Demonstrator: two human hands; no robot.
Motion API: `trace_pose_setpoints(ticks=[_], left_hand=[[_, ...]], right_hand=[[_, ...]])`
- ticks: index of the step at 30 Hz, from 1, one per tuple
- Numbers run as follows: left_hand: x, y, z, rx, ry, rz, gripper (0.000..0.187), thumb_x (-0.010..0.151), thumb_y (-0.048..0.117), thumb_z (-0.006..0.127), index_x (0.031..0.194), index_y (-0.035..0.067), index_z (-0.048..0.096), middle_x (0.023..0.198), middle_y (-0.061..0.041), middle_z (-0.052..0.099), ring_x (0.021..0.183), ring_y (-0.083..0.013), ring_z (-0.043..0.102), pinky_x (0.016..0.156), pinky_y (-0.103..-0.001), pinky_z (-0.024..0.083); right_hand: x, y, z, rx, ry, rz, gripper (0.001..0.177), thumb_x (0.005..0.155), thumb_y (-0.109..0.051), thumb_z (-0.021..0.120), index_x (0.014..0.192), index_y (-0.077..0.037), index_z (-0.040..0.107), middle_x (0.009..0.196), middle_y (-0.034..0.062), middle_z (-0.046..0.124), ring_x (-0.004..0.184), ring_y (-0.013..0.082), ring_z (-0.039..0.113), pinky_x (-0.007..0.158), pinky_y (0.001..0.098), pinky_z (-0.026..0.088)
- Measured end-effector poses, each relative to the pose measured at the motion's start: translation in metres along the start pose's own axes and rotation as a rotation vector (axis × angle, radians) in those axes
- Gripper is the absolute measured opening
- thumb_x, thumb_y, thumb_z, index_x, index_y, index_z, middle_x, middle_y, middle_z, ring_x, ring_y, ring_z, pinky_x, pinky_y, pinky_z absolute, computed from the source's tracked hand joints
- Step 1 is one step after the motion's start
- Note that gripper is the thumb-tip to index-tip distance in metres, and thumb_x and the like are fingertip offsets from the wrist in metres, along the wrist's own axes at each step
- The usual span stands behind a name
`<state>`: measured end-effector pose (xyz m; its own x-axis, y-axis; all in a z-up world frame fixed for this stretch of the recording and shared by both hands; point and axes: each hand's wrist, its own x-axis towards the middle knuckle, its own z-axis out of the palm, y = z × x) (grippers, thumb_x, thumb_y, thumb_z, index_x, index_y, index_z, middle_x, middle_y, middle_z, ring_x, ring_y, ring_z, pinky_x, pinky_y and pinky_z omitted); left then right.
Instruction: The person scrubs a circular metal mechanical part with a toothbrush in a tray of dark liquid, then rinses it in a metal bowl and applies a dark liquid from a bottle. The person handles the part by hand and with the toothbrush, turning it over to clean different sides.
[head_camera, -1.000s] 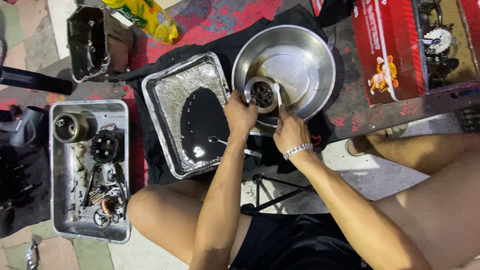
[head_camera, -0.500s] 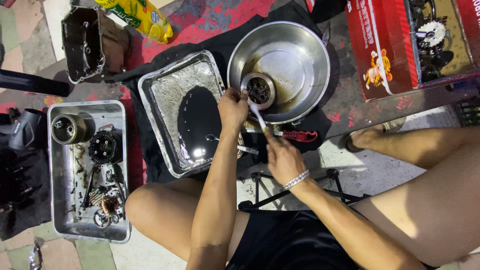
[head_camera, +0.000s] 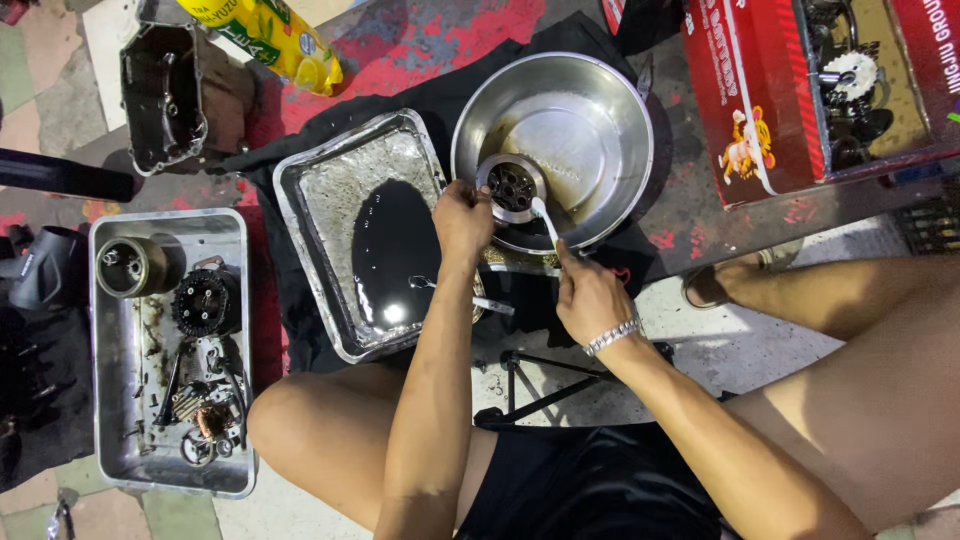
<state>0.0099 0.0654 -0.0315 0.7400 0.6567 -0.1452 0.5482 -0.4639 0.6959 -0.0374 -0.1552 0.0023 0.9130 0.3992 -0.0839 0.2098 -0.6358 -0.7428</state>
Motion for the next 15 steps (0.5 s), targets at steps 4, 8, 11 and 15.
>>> trace_pose_setpoints(ticks=[4,8,11,15], left_hand=[[0.002,0.005,-0.002,-0.003,-0.027,-0.040,0.026,0.090,0.026,0.073,0.094,0.000,0.069,0.083,-0.016,0.075,0.078,-0.0312,0.075,0.075,-0.040,0.056],[-0.001,0.004,-0.003,-0.017,-0.057,-0.082,0.026,0.090,0.026,0.072,0.093,0.000,0.069,0.083,-0.017,0.075,0.078,-0.0309,0.076,0.076,-0.039,0.057],[0.002,0.002,-0.003,0.010,-0.027,-0.027,0.026,0.089,0.026,0.074,0.091,0.000,0.070,0.084,-0.018,0.075,0.080,-0.0330,0.074,0.077,-0.041,0.056],[0.004,0.000,-0.006,0.038,-0.033,-0.012,0.027,0.090,0.026,0.075,0.088,-0.001,0.070,0.085,-0.019,0.075,0.082,-0.0351,0.073,0.078,-0.042,0.056]], right_hand=[[0.032,-0.005,0.008,-0.042,-0.078,0.151,0.052,0.089,-0.003,0.058,0.141,-0.004,0.058,0.087,0.0296,0.070,0.082,0.0433,0.071,0.078,0.0517,0.057],[0.061,-0.019,0.019,-0.059,-0.064,0.100,0.041,0.089,-0.006,0.061,0.130,-0.004,0.066,0.083,0.0272,0.071,0.080,0.0411,0.071,0.076,0.0510,0.057],[0.071,-0.031,0.017,-0.108,-0.156,0.080,0.040,0.090,-0.007,0.063,0.129,-0.004,0.068,0.087,0.0242,0.073,0.079,0.0354,0.073,0.075,0.0465,0.059],[0.075,-0.015,0.001,-0.242,-0.239,0.057,0.041,0.093,-0.008,0.063,0.133,-0.014,0.067,0.094,0.0204,0.071,0.080,0.0340,0.070,0.070,0.0473,0.057]])
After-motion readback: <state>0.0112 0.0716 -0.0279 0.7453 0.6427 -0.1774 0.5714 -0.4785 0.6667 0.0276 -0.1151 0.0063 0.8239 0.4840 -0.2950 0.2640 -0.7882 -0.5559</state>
